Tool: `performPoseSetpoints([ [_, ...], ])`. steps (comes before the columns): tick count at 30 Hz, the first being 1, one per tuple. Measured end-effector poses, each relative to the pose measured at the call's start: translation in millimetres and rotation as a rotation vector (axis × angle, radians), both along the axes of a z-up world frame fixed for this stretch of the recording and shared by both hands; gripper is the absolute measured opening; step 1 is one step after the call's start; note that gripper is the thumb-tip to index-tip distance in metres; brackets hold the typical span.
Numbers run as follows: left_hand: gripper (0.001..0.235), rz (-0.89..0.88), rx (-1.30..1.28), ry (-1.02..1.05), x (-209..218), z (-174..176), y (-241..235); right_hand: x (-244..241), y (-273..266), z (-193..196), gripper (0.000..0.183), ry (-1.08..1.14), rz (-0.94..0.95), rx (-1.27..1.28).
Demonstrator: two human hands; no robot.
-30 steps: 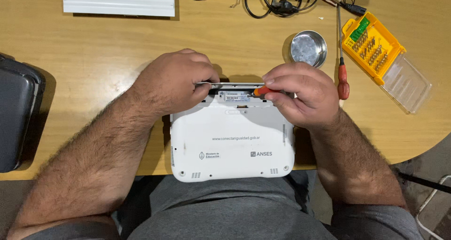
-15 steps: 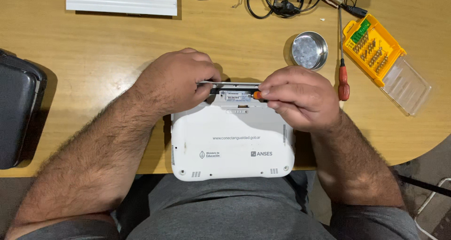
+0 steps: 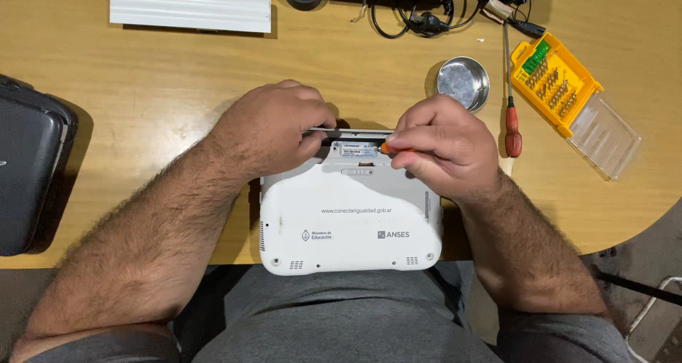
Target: The person removes a sticker and unscrews a metal bracket from the back of a white electronic device using a screwdriver. They place the screws into a small metal dish and set the bracket aside on the table.
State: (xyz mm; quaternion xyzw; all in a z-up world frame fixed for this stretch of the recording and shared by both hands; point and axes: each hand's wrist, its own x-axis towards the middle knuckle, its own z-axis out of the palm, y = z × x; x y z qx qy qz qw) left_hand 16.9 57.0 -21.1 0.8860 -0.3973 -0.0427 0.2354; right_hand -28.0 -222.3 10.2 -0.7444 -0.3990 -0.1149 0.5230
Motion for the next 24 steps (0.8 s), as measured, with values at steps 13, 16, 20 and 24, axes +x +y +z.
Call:
performPoseSetpoints([
  [13, 0.013, -0.003, 0.004, -0.034, -4, 1, -8, 1, -6, 5, 0.02, 0.098, 0.012, 0.003],
  [16, 0.012, -0.003, 0.008, -0.038, -4, 0, -9, 1, -7, 6, 0.02, 0.147, 0.062, -0.002],
  [20, 0.013, 0.013, 0.043, -0.009, -5, -1, -9, 2, -7, 8, 0.019, 0.146, 0.121, -0.05],
  [24, 0.015, 0.021, 0.032, 0.006, -10, 8, -11, 1, -3, 0, 0.021, 0.14, 0.166, -0.049],
])
